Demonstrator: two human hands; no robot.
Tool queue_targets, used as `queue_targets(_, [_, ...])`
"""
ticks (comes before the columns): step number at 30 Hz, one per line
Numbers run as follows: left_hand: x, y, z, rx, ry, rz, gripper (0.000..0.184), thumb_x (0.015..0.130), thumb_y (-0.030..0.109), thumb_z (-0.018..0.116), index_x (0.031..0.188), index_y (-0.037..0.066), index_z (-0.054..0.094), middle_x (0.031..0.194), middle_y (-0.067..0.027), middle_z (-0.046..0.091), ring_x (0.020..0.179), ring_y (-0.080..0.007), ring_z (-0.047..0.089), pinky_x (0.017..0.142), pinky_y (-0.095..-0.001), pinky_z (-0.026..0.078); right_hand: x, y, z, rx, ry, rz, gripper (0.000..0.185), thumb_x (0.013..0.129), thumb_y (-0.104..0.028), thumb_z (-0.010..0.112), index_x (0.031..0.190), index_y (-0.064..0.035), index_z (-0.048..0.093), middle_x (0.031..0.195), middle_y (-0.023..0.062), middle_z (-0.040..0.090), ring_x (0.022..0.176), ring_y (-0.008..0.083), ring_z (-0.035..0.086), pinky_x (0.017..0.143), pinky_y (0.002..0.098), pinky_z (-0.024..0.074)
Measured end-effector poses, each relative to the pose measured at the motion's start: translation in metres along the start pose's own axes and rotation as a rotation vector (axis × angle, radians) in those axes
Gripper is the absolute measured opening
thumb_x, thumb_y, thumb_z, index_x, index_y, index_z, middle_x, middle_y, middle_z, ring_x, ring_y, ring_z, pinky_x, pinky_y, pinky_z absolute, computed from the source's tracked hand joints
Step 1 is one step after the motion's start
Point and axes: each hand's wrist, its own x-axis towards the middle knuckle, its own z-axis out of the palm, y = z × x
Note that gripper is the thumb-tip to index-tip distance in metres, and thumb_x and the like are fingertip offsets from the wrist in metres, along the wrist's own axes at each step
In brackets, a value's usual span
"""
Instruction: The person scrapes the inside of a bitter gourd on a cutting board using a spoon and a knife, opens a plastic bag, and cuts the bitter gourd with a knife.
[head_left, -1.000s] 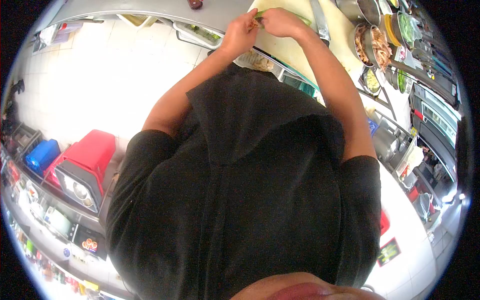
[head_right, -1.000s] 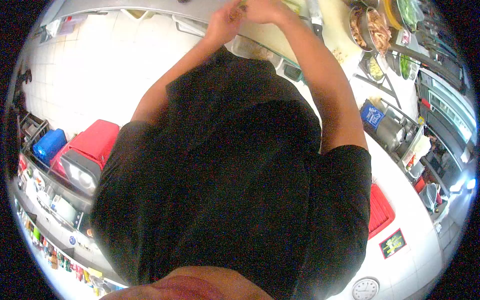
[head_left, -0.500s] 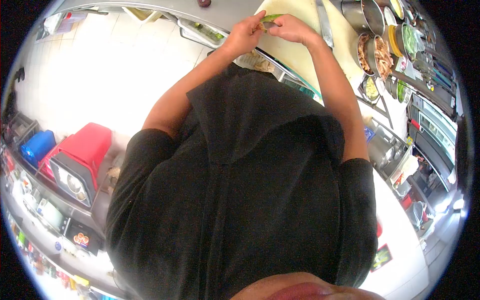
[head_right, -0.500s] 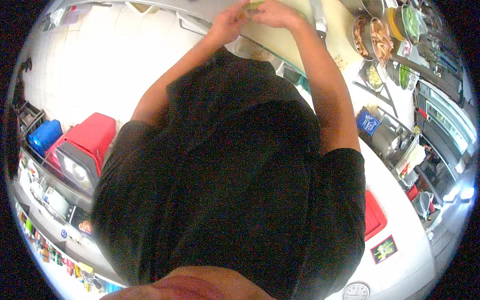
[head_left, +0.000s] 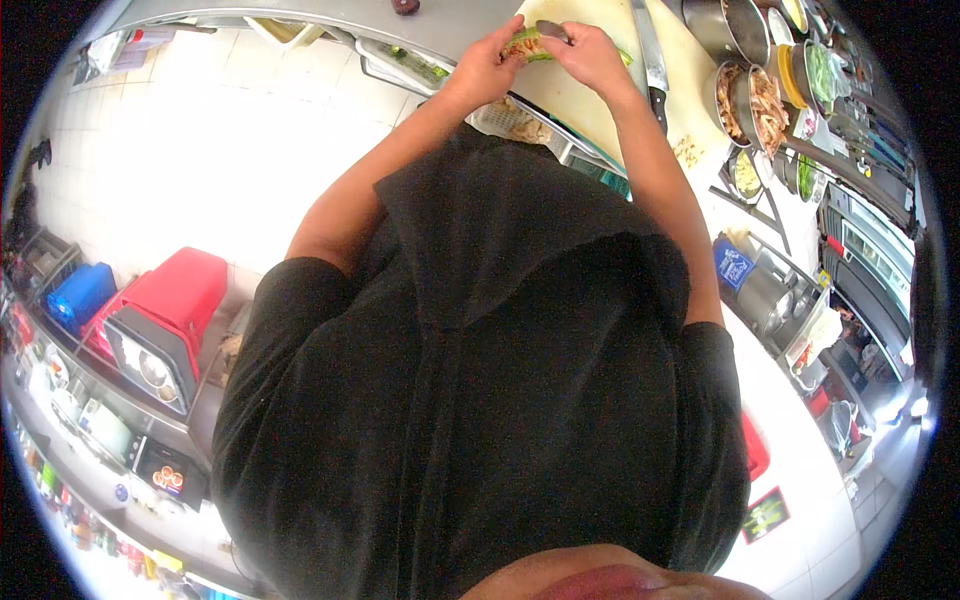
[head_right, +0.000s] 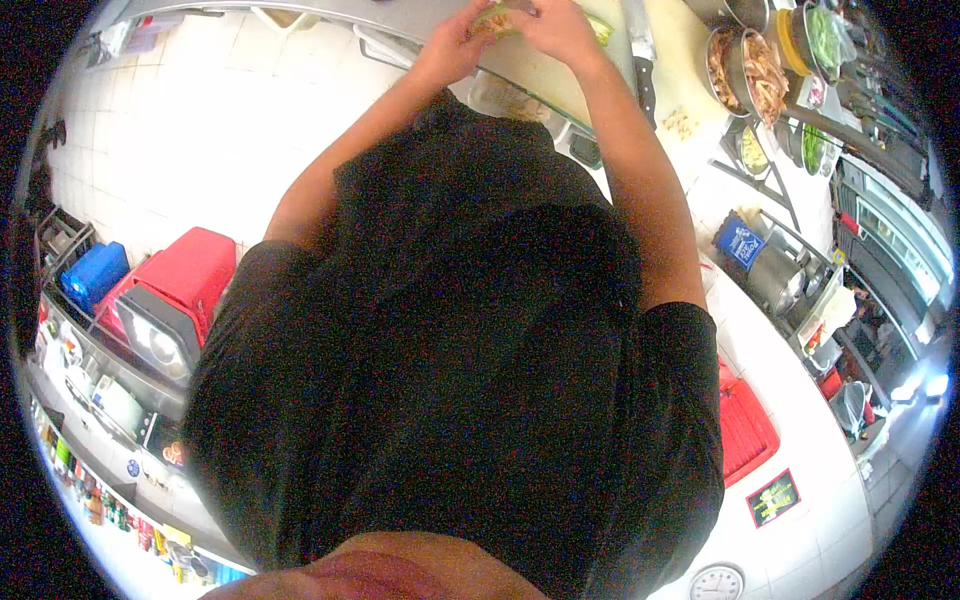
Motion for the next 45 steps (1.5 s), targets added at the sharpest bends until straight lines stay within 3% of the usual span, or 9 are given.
queue_targets(3, [-0.001, 0.004, -0.002, 0.003, -0.017, -0.053, 0.062, 0.086, 0.007, 0.062, 0.144, 0.005, 0.039, 0.125, -0.019, 0.061, 0.094, -0.0239, 0.066, 0.085, -0.0328, 0.051, -0.01, 0.005, 0.013, 0.388, 0.158, -0.094, 0.027, 0.085, -0.03, 0.066, 0.094, -0.0062, 0.072, 0.075, 0.0058, 0.069, 0.067, 0.0066, 0.059, 0.062, 0.0267, 0.047])
queue_targets(6, [-0.001, 0.003, 0.0, -0.078, -0.008, -0.076, 0.064, 0.086, 0.009, 0.064, 0.145, 0.008, 0.039, 0.121, -0.018, 0.063, 0.09, -0.0205, 0.066, 0.082, -0.0311, 0.051, -0.014, -0.005, 0.02, 0.382, 0.102, -0.022, 0.035, 0.081, -0.034, 0.067, 0.097, -0.0034, 0.071, 0.079, 0.0105, 0.07, 0.069, 0.014, 0.064, 0.065, 0.0298, 0.0499])
queue_targets(9, [-0.001, 0.007, -0.002, -0.023, -0.036, -0.138, 0.064, 0.085, 0.009, 0.064, 0.145, 0.009, 0.04, 0.114, -0.0173, 0.066, 0.088, -0.0197, 0.066, 0.08, -0.0307, 0.052, -0.011, -0.018, 0.029, -0.028, 0.169, -0.045, 0.041, 0.075, -0.037, 0.069, 0.095, -0.0014, 0.07, 0.08, 0.0151, 0.07, 0.072, 0.0243, 0.068, 0.069, 0.0345, 0.052])
queue_targets(12, [0.0, 0.009, -0.005, 0.056, -0.061, -0.167, 0.061, 0.086, 0.008, 0.062, 0.143, 0.009, 0.042, 0.106, -0.0168, 0.067, 0.086, -0.0215, 0.066, 0.079, -0.032, 0.052, -0.009, -0.029, 0.035, -0.042, 0.199, 0.021, 0.043, 0.071, -0.039, 0.069, 0.092, -0.0016, 0.07, 0.08, 0.0183, 0.069, 0.074, 0.0325, 0.067, 0.071, 0.0391, 0.0524])
queue_targets(19, [-0.005, 0.003, -0.001, -0.058, 0.018, -0.007, 0.057, 0.087, 0.006, 0.061, 0.141, 0.011, 0.044, 0.105, -0.0176, 0.067, 0.087, -0.0265, 0.066, 0.082, -0.035, 0.052, -0.002, -0.027, 0.038, 0.127, 0.095, 0.056, 0.035, 0.071, -0.032, 0.069, 0.085, 0.0001, 0.068, 0.072, 0.0107, 0.066, 0.065, 0.0196, 0.062, 0.063, 0.0329, 0.0498])
queue_targets(24, [-0.003, 0.008, 0.0, -0.134, 0.017, -0.002, 0.042, 0.091, 0.007, 0.058, 0.133, 0.009, 0.054, 0.104, -0.0123, 0.068, 0.088, -0.0195, 0.065, 0.082, -0.0322, 0.052, -0.007, 0.001, 0.049, 0.569, 0.167, -0.066, 0.018, 0.078, -0.018, 0.066, 0.084, -0.0017, 0.069, 0.072, 0.0005, 0.064, 0.064, 0.0104, 0.057, 0.059, 0.0274, 0.0459])
queue_targets(27, [-0.005, 0.008, 0.001, -0.178, 0.031, -0.083, 0.033, 0.093, 0.008, 0.057, 0.126, 0.008, 0.061, 0.099, -0.0086, 0.07, 0.085, -0.0146, 0.064, 0.079, -0.0293, 0.052, -0.012, 0.009, 0.042, 0.788, -0.041, 0.133, 0.012, 0.083, -0.015, 0.064, 0.084, -0.0046, 0.07, 0.073, -0.0031, 0.062, 0.066, 0.0058, 0.054, 0.059, 0.0233, 0.0417])
queue_targets(34, [-0.005, 0.015, 0.003, -0.165, 0.077, -0.183, 0.026, 0.093, 0.013, 0.059, 0.117, 0.006, 0.066, 0.086, -0.0075, 0.071, 0.076, -0.0132, 0.064, 0.072, -0.0274, 0.052, -0.015, -0.002, 0.055, 0.827, 0.176, 0.0, 0.011, 0.083, -0.016, 0.066, 0.084, -0.0052, 0.069, 0.075, -0.0024, 0.065, 0.064, 0.0043, 0.052, 0.058, 0.0221, 0.0395])
queue_targets(45, [-0.005, 0.014, 0.006, -0.133, 0.125, -0.059, 0.022, 0.092, 0.009, 0.059, 0.111, 0.003, 0.068, 0.097, -0.0138, 0.07, 0.084, -0.0185, 0.067, 0.076, -0.0289, 0.052, -0.018, -0.001, 0.052, 0.725, 0.185, 0.012, 0.013, 0.081, -0.014, 0.065, 0.086, -0.0027, 0.068, 0.075, 0.0018, 0.066, 0.065, 0.0075, 0.055, 0.06, 0.0235, 0.0417])
